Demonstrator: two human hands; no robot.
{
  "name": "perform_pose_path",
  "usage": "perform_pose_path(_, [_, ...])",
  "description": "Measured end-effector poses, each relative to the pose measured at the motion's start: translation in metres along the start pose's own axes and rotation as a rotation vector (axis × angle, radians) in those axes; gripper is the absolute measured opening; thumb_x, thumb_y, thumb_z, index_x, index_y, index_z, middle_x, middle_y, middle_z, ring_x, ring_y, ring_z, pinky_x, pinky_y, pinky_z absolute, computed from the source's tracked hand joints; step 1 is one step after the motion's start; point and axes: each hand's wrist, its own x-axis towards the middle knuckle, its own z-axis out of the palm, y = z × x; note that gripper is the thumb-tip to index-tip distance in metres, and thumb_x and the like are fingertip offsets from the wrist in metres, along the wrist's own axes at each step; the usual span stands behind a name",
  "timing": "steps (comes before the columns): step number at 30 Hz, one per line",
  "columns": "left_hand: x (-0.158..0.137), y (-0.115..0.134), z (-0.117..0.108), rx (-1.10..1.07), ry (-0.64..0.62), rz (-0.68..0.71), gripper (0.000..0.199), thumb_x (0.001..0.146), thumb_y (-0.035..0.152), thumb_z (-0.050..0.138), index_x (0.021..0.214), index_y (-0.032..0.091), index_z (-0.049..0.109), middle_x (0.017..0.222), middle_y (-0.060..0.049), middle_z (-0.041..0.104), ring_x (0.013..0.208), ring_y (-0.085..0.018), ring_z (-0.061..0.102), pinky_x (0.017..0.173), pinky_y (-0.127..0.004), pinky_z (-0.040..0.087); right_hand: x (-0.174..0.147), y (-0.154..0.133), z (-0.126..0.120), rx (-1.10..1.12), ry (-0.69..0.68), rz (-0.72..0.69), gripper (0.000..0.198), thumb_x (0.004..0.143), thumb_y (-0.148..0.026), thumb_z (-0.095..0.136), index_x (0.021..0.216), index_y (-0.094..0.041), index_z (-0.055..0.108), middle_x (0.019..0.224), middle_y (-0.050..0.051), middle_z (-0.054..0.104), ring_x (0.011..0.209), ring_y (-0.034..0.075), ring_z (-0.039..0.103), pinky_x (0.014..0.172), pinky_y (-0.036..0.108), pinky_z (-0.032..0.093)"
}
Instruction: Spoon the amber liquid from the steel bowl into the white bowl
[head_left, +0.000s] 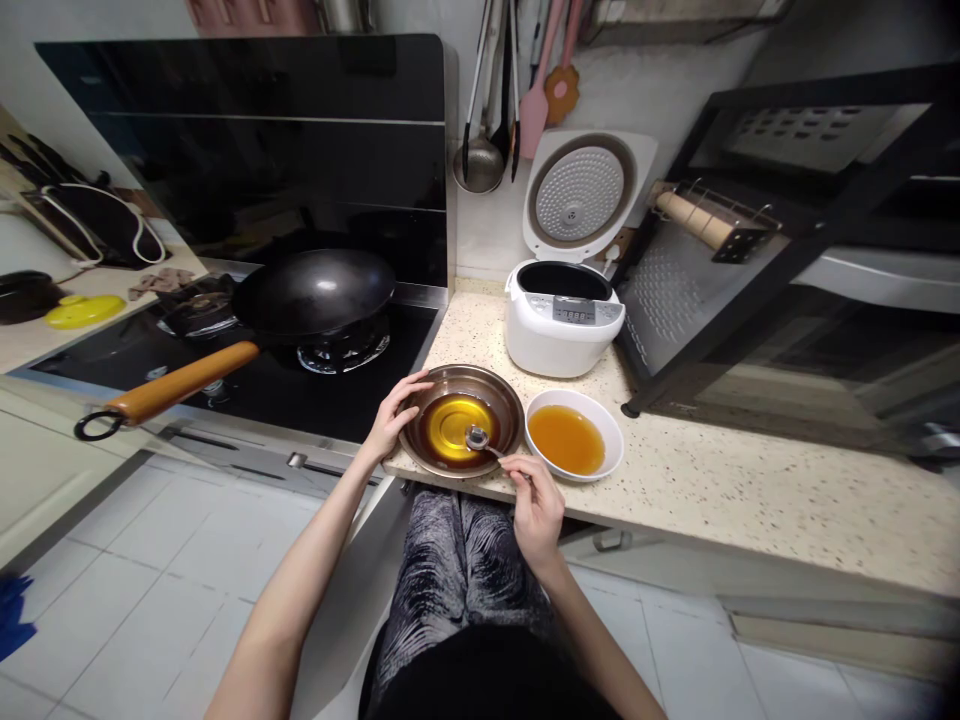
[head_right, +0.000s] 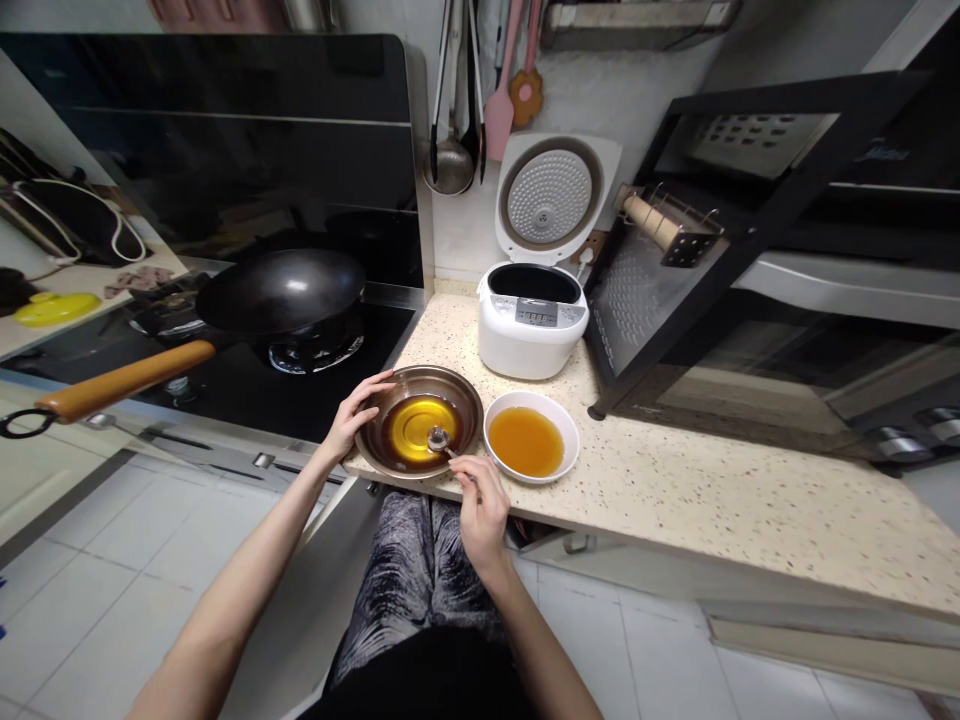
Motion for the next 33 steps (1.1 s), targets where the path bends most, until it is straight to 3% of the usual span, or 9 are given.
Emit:
perform_pose_path(12, [-0.001, 0.0, 0.0, 0.002, -0.001, 0.0, 0.042, 0.094, 0.042, 0.062, 0.129, 0.022, 0.073, 0.157, -0.014, 0.056, 0.148, -0.039, 0.049, 0.127, -0.063, 0.031, -0.002, 0.005, 0.007, 0.014, -0.025, 0.035, 0.02, 0.101, -0.013, 0.055, 0.094, -0.024, 0.07, 0.093, 0.004, 0.078, 0.09, 0.019, 0.073, 0.083, 0.032, 0.059])
perform_pose_path(33, [0.0, 0.002, -0.001, 0.019, -0.003, -0.013, 0.043, 0.095, 0.044, 0.061, 0.131, 0.022, 0.072, 0.157, -0.014, 0.056, 0.148, -0.038, 0.048, 0.128, -0.063, 0.03, -0.017, 0.016, 0.015, -0.01, 0.057, -0.051, 0.02, 0.101, -0.011, 0.054, 0.098, -0.022, 0.071, 0.099, 0.007, 0.08, 0.094, 0.02, 0.077, 0.082, 0.035, 0.063])
